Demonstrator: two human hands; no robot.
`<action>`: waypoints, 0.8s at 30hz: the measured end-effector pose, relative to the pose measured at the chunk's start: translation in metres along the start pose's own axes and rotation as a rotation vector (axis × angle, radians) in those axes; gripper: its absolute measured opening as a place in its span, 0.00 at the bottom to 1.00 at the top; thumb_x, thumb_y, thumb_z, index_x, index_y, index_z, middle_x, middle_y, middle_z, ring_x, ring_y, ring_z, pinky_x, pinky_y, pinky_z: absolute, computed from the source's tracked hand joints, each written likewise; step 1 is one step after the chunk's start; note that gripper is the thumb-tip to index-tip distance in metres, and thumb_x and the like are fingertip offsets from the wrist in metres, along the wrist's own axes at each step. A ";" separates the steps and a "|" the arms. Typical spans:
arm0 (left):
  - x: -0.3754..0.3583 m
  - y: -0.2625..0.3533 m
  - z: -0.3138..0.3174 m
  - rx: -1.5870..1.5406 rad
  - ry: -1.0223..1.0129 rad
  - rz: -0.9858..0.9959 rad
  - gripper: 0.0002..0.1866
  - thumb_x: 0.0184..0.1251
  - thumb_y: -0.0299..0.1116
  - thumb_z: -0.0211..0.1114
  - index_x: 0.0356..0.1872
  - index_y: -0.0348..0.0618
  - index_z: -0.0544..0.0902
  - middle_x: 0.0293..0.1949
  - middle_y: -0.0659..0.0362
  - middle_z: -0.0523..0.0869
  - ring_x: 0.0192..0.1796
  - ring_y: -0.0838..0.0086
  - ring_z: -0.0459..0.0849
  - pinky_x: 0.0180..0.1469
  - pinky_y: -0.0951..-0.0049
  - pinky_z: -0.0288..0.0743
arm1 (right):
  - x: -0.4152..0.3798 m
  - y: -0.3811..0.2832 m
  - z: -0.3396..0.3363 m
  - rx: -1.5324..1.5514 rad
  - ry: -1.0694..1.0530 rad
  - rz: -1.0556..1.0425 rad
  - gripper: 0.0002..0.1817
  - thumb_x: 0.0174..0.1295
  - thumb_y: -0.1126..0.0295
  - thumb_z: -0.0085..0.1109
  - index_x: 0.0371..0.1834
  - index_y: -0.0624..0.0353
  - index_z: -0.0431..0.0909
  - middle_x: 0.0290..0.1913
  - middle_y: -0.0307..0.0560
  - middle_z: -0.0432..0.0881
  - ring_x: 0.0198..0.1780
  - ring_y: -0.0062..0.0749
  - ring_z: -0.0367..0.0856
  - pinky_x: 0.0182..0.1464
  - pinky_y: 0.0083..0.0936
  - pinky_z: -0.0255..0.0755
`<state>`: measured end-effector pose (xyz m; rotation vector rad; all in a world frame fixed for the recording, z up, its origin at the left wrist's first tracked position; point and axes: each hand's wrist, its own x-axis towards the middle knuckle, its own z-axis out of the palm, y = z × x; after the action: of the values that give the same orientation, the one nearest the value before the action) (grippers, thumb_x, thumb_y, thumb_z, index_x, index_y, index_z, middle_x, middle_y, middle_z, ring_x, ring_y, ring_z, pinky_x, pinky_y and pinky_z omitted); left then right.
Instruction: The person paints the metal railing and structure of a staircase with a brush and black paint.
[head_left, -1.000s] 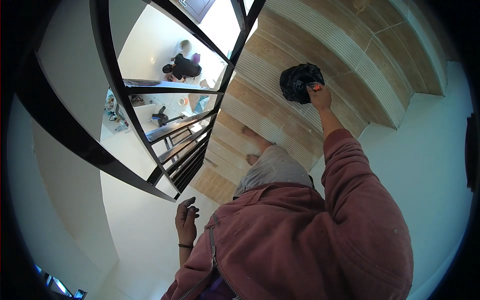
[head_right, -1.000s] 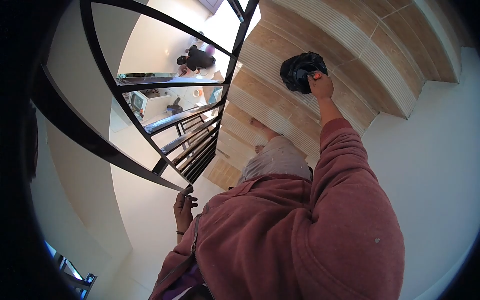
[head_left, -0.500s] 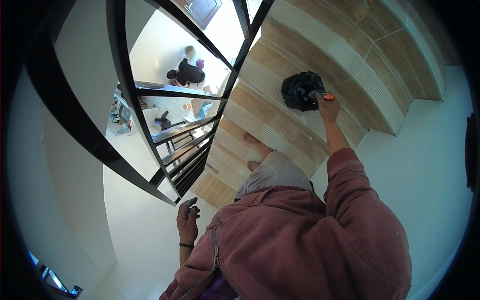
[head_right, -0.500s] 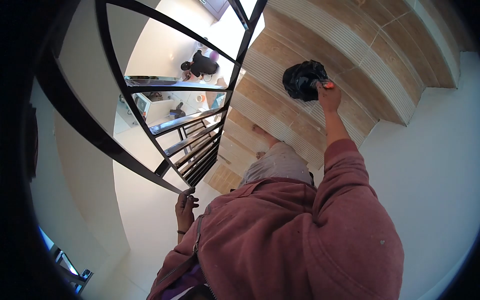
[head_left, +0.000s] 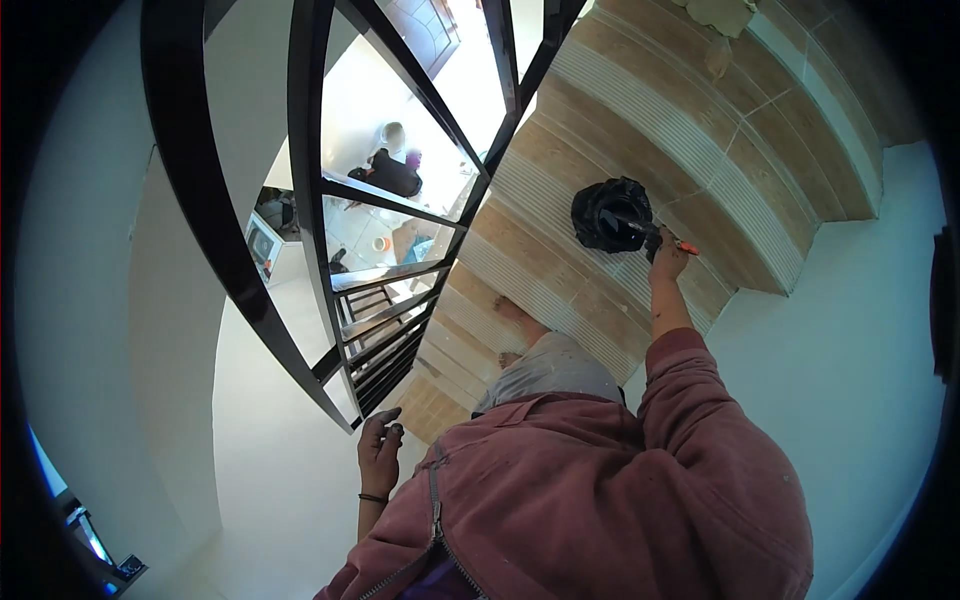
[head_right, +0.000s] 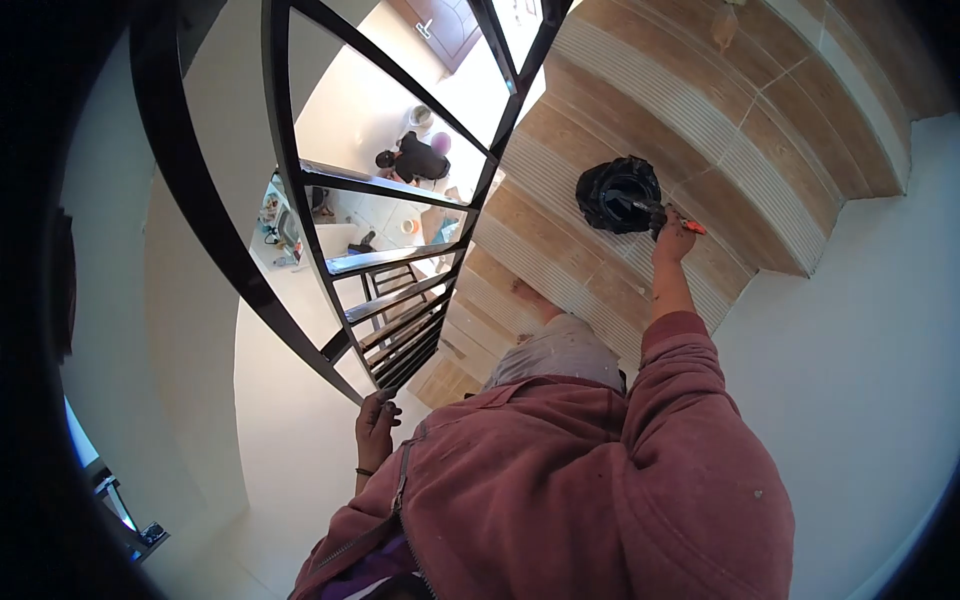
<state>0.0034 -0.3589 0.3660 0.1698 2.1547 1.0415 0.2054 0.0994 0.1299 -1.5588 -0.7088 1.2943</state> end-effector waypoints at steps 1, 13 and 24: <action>0.000 0.000 -0.001 0.011 0.004 0.010 0.13 0.62 0.29 0.55 0.46 0.39 0.76 0.40 0.60 0.75 0.32 0.82 0.72 0.32 0.81 0.69 | 0.004 0.006 -0.005 0.078 0.041 0.071 0.06 0.52 0.70 0.58 0.23 0.61 0.75 0.21 0.43 0.76 0.18 0.26 0.71 0.20 0.22 0.64; -0.004 -0.020 -0.009 0.045 -0.025 0.097 0.14 0.59 0.28 0.59 0.47 0.39 0.76 0.39 0.61 0.77 0.33 0.79 0.74 0.36 0.80 0.70 | -0.031 -0.045 -0.023 0.576 -0.201 0.573 0.14 0.57 0.58 0.54 0.21 0.53 0.69 0.14 0.36 0.64 0.14 0.25 0.61 0.15 0.19 0.55; 0.003 0.049 0.003 0.214 -0.132 0.627 0.12 0.58 0.25 0.57 0.44 0.40 0.78 0.37 0.56 0.80 0.37 0.74 0.78 0.38 0.77 0.71 | -0.188 -0.160 0.073 0.267 -0.764 0.657 0.10 0.55 0.56 0.56 0.25 0.48 0.73 0.21 0.38 0.77 0.21 0.25 0.77 0.19 0.23 0.72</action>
<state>-0.0058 -0.3230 0.3986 1.0371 2.1295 1.0840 0.1067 0.0170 0.3526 -1.0781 -0.4366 2.4270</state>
